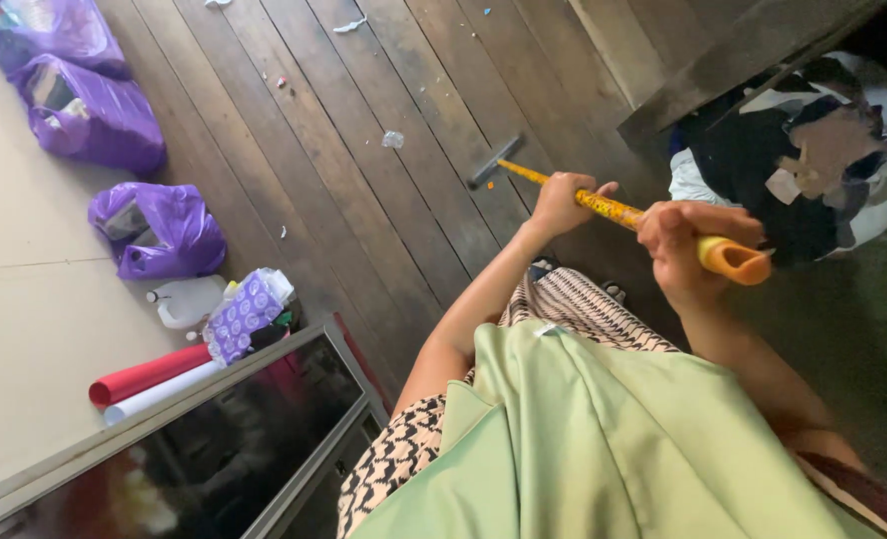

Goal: The person sweeps a wooden floor using a broom, pushing debris across the surface and into corners while moving past various bags and furniture.

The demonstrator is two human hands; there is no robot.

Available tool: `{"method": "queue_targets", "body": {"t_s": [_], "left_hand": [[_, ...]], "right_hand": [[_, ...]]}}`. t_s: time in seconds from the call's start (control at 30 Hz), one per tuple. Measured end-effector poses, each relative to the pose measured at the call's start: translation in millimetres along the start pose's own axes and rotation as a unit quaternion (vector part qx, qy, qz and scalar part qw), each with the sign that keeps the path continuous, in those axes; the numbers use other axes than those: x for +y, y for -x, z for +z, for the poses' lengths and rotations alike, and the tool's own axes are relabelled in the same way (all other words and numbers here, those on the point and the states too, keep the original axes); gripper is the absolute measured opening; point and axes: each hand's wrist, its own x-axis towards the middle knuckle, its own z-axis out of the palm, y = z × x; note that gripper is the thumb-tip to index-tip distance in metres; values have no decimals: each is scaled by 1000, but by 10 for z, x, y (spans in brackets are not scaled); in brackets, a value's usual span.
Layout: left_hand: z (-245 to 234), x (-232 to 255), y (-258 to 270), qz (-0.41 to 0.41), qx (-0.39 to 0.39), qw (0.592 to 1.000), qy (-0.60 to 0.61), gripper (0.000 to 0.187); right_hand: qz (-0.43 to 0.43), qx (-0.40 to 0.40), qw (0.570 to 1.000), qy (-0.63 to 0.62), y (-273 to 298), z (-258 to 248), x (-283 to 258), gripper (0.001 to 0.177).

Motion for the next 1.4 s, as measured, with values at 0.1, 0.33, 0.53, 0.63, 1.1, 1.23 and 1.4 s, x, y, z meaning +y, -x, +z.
{"method": "queue_targets", "body": {"t_s": [0.1, 0.33, 0.53, 0.63, 1.1, 1.23, 1.4], "left_hand": [[-7, 169, 58, 72, 28, 997, 13, 15], [-334, -501, -20, -26, 16, 998, -62, 32], [-260, -324, -425, -34, 98, 992, -69, 36], [-56, 161, -641, -18, 98, 994, -34, 33], [-160, -542, -1242, -155, 99, 982, -46, 34], [-27, -63, -1640, -91, 120, 988, -32, 30], [87, 178, -2004, 47, 47, 998, 11, 28]], "right_hand": [[47, 14, 997, -60, -135, 0, -50, 45], [121, -29, 992, 10, -120, 277, 614, 42], [-9, -24, 989, -143, -282, -92, 677, 29], [22, -23, 992, -118, -601, -561, 390, 30], [97, -139, 983, 64, -1038, -435, 1230, 21], [57, -86, 985, -135, -1501, -850, 1125, 16], [77, -98, 976, -181, -2185, -818, 1015, 19]]}}
